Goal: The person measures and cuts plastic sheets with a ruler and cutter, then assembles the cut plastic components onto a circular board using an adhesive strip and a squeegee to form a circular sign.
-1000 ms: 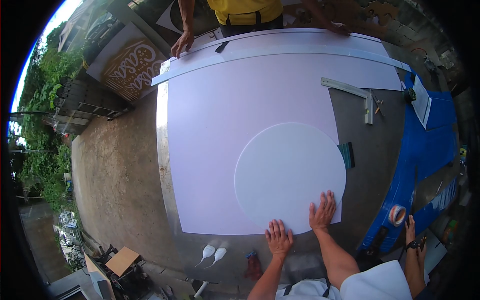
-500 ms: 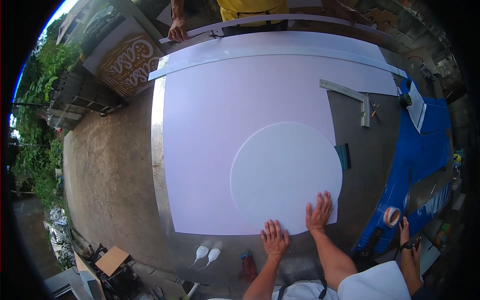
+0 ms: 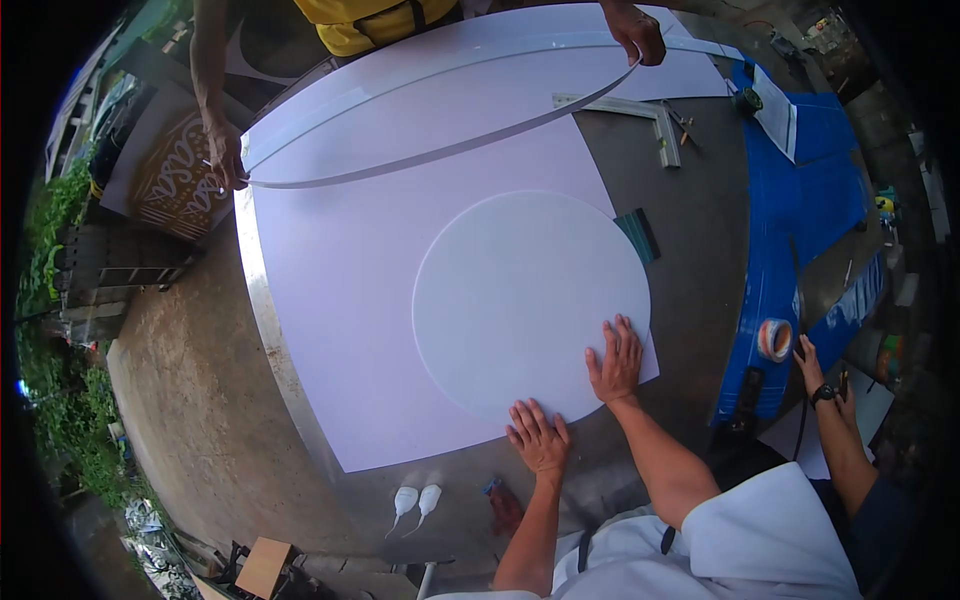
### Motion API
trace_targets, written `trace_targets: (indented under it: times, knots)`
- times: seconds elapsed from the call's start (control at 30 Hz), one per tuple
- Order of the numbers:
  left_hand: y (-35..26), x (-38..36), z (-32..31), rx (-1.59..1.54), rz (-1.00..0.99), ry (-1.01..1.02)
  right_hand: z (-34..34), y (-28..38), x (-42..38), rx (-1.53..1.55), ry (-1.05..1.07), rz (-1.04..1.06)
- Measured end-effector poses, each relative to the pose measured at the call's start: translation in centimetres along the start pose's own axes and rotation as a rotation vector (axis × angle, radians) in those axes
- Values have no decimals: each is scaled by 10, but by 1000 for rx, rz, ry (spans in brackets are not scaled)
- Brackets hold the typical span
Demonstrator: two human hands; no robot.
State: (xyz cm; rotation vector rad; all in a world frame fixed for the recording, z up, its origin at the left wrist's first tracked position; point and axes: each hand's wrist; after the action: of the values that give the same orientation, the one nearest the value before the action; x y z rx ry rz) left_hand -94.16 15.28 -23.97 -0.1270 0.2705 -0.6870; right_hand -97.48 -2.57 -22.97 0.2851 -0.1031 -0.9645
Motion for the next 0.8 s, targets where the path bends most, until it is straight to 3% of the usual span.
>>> trace_targets:
  times: [0.33, 0.5, 0.57, 0.7, 0.77, 0.8]
  knots:
    - [-2, 2, 4, -31, 3, 18, 1, -3, 1, 105, -83, 46]
    - [-2, 3, 3, -61, 15, 2, -8, -5, -5, 187, -118, -34]
    - [0, 2, 5, -90, 13, -16, -17, -12, -10, 357, -234, -8]
    - [9, -5, 0, -295, -52, -143, -16, -16, -13, 442, -348, -20]
    - [14, -12, -10, -675, 65, -385, -14, -19, -14, 468, -372, -22]
    - [13, -11, -4, -679, 103, -477, -12, -20, -15, 595, -409, -66]
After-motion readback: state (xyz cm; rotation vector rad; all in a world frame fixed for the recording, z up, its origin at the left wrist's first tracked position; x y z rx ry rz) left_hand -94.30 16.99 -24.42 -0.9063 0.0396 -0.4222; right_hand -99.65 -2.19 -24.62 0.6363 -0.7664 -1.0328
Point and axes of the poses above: each hand's wrist, its own x-axis towards the middle knuckle, its own z-axis out of the back of the hand, y = z × x, and after that the axes turned 6 degrees about y, right-handed
